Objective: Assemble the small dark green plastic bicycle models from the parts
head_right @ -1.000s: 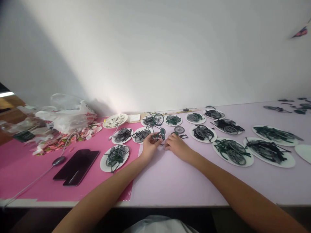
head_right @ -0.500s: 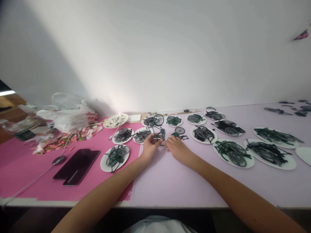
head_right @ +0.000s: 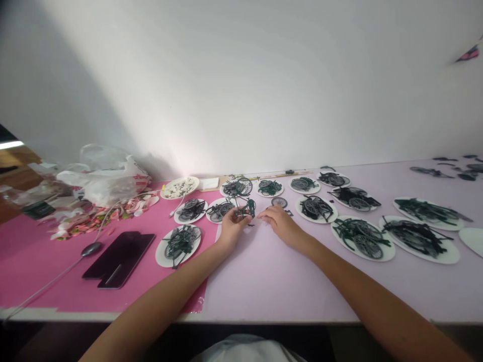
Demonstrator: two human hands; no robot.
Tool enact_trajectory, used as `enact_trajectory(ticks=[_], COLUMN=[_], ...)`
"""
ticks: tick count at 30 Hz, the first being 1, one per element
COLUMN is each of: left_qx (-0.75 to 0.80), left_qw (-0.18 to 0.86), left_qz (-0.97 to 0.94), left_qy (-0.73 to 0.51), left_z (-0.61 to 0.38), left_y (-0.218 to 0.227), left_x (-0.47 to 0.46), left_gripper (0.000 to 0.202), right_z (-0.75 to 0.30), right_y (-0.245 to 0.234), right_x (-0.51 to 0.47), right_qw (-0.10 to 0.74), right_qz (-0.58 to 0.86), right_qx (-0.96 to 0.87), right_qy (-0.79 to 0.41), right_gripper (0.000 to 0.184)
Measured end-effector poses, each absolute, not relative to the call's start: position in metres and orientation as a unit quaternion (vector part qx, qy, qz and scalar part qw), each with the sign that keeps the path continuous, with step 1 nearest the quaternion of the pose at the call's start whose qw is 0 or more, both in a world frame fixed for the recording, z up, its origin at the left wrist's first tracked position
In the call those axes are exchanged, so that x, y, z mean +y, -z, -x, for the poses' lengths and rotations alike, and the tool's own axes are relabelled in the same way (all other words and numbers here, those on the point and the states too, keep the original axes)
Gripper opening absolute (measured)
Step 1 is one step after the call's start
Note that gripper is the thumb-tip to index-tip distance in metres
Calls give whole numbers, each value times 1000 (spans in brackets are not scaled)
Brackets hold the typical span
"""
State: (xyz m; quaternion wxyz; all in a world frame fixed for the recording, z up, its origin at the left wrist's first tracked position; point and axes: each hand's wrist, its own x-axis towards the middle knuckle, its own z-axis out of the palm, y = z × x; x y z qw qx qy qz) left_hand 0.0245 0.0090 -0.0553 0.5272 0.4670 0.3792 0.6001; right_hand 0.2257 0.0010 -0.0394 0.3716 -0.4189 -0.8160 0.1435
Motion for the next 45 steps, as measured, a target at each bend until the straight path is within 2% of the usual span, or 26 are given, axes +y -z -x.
enact_trajectory(ticks=[6, 15, 23, 45], left_qx=[382, 376, 377, 392], left_qw=[535, 530, 531, 507], left_qz=[-465, -475, -485, -502], left_qy=[-593, -594, -584, -581], left_z=[-25, -24, -24, -26], left_y=[54, 58, 58, 57], left_x=[8, 10, 8, 7], left_gripper=[49, 47, 48, 47], right_z=[-222, -216, -216, -214], right_y=[36, 35, 42, 39], right_x=[-3, -6, -3, -8], right_qw=[409, 475, 470, 474], right_qz=[472, 435, 440, 421], right_qx=[-757, -740, -729, -754], right_qy=[-195, -192, -233, -171], right_gripper=[23, 22, 16, 18])
